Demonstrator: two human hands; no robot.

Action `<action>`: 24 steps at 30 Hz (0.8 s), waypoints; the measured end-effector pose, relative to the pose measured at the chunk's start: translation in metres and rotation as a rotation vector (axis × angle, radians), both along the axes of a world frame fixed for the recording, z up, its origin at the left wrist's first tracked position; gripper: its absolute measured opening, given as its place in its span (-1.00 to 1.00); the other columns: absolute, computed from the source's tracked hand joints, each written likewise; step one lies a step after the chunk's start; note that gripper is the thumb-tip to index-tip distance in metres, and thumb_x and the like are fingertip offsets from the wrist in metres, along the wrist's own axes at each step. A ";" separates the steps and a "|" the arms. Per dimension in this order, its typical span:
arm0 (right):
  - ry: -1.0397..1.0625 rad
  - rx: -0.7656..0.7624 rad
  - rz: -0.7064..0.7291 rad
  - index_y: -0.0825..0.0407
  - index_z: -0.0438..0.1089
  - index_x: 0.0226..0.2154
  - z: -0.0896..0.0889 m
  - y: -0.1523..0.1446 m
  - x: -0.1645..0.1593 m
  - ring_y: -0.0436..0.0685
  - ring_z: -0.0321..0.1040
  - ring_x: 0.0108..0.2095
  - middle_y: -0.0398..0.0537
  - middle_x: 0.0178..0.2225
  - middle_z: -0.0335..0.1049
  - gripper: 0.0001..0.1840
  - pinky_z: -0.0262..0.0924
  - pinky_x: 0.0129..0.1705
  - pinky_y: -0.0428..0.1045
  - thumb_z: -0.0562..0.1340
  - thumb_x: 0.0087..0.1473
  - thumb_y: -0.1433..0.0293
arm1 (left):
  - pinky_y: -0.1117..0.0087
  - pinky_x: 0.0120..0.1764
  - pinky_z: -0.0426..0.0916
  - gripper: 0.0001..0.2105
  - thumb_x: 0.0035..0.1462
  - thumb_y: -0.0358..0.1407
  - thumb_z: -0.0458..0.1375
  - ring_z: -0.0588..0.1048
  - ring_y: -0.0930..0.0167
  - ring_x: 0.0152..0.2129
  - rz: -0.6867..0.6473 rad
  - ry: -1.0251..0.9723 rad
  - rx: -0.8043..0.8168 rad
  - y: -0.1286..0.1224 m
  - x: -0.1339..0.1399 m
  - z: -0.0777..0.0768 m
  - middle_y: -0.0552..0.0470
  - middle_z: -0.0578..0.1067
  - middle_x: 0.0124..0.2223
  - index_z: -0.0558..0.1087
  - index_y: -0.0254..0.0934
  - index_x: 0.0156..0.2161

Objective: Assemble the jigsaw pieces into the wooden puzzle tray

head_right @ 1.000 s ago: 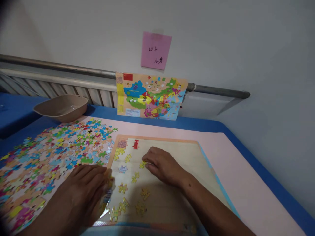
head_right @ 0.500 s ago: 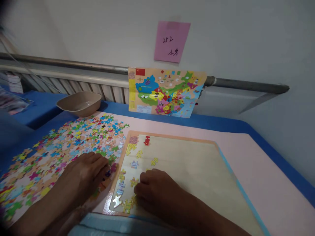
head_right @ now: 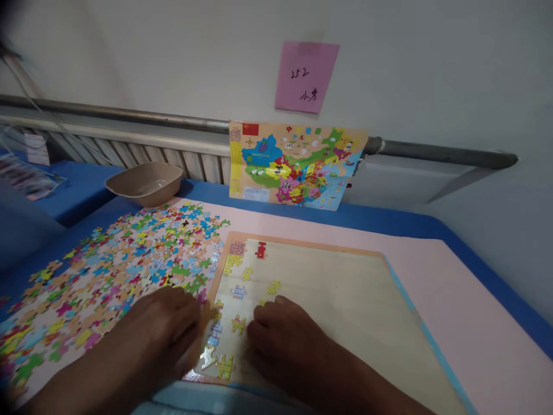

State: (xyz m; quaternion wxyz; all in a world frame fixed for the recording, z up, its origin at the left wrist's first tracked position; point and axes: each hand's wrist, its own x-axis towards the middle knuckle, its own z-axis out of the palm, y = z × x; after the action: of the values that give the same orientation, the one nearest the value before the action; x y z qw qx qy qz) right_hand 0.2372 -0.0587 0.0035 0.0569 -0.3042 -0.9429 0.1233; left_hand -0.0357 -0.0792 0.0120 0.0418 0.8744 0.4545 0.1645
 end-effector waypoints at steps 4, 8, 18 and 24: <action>0.001 -0.060 -0.109 -0.01 0.31 -0.38 0.003 0.013 0.012 0.08 0.18 -0.35 -0.13 -0.32 0.42 -0.85 -0.03 -0.22 0.04 0.24 0.22 0.48 | 0.30 -0.44 0.12 -0.84 0.06 -0.45 0.23 0.39 0.38 -0.55 -0.151 0.003 0.024 -0.012 0.018 -0.016 0.15 0.48 -0.48 0.36 -0.16 -0.43; 0.004 -0.057 -0.296 -0.01 0.39 -0.29 -0.007 0.035 0.027 0.15 0.29 -0.28 -0.06 -0.28 0.46 -0.88 0.04 -0.21 0.05 0.18 0.32 0.38 | 0.30 -0.48 0.13 -0.85 -0.05 -0.42 0.23 0.38 0.39 -0.58 -0.199 0.020 0.173 -0.014 0.031 -0.034 0.16 0.46 -0.52 0.33 -0.16 -0.45; 0.190 0.020 -0.435 -0.02 0.36 -0.27 -0.031 0.059 0.046 0.15 0.37 -0.27 -0.04 -0.28 0.48 -0.79 0.14 -0.22 0.03 0.08 0.39 0.32 | 0.25 -0.44 0.12 -0.83 0.03 -0.48 0.18 0.38 0.31 -0.56 -0.012 0.069 0.209 -0.005 0.014 -0.016 0.11 0.45 -0.49 0.34 -0.15 -0.42; 0.237 0.036 -0.393 -0.01 0.38 -0.27 -0.032 0.057 0.048 0.14 0.37 -0.29 -0.06 -0.30 0.48 -0.80 0.15 -0.23 0.02 0.10 0.39 0.34 | 0.28 -0.44 0.11 -0.78 0.17 -0.44 0.28 0.37 0.38 -0.52 -0.260 -0.043 0.216 -0.008 0.023 -0.022 0.17 0.44 -0.46 0.32 -0.16 -0.38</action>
State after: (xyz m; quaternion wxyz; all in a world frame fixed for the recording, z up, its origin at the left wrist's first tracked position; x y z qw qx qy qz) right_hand 0.2849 -0.0013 -0.0281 0.1956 -0.4643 -0.8543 0.1279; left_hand -0.0123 -0.0874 -0.0102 -0.0215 0.9216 0.3162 0.2242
